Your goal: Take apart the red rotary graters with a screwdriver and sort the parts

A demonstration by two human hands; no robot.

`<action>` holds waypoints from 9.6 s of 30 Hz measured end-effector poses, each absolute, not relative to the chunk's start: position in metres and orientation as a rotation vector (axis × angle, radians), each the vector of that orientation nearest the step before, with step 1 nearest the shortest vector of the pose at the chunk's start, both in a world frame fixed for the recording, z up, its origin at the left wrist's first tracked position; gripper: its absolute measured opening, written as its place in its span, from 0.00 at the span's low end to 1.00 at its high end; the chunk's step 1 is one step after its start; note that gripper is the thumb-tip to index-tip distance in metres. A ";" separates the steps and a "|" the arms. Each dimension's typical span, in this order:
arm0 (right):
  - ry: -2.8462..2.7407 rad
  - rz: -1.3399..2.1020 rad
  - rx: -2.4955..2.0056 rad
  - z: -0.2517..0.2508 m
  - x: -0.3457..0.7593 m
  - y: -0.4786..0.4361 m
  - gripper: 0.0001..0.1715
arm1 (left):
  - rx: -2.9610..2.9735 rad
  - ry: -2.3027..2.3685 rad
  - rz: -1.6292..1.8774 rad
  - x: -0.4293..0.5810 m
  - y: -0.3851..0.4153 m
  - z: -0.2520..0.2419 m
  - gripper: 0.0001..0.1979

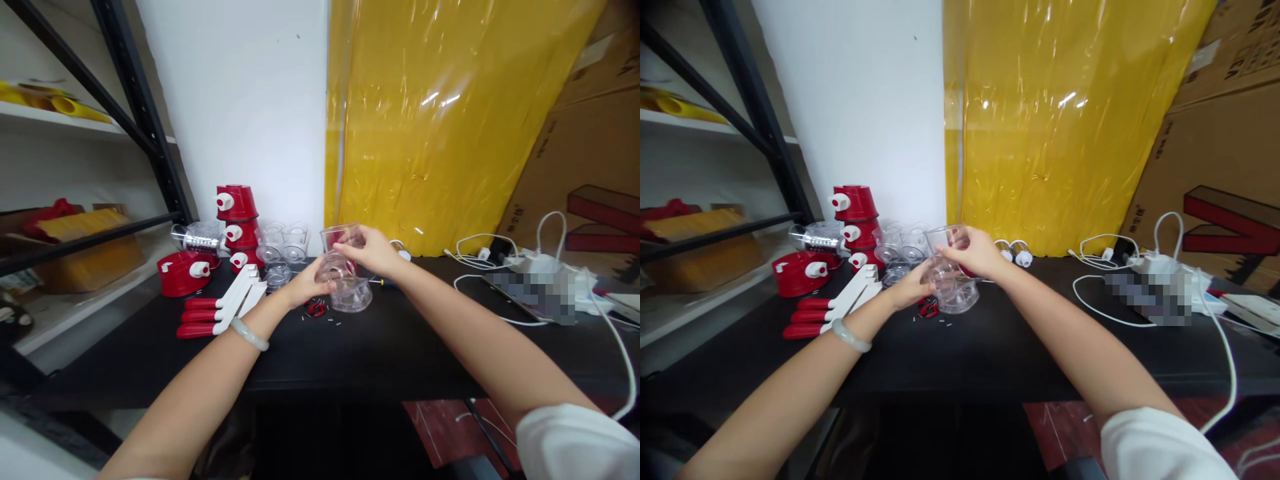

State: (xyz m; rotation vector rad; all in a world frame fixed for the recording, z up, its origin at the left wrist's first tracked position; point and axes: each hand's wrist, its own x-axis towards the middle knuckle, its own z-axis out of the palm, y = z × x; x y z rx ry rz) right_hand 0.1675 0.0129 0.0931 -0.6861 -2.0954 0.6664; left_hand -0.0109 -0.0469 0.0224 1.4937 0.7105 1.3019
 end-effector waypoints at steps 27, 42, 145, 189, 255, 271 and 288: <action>-2.401 0.364 -0.656 0.065 0.191 0.085 0.23 | 1.146 0.866 1.486 -0.024 -0.044 0.030 0.27; -2.722 0.144 -0.910 0.016 0.274 0.101 0.11 | 0.889 0.920 1.955 -0.026 -0.039 0.036 0.27; -1.323 1.649 -0.611 0.001 0.242 0.070 0.28 | 1.188 1.143 2.453 -0.043 -0.036 0.022 0.29; -1.149 1.684 -0.534 0.004 0.243 0.072 0.15 | 1.105 1.098 2.422 -0.045 -0.030 0.017 0.29; -1.203 1.729 -0.571 -0.001 0.242 0.075 0.17 | 1.104 1.061 2.406 -0.046 -0.029 0.012 0.28; -1.113 1.712 -0.449 0.003 0.247 0.075 0.05 | 1.066 1.041 2.427 -0.045 -0.029 0.014 0.27; -0.968 1.822 -0.387 0.011 0.255 0.078 0.09 | 1.129 1.017 2.385 -0.042 -0.031 0.012 0.28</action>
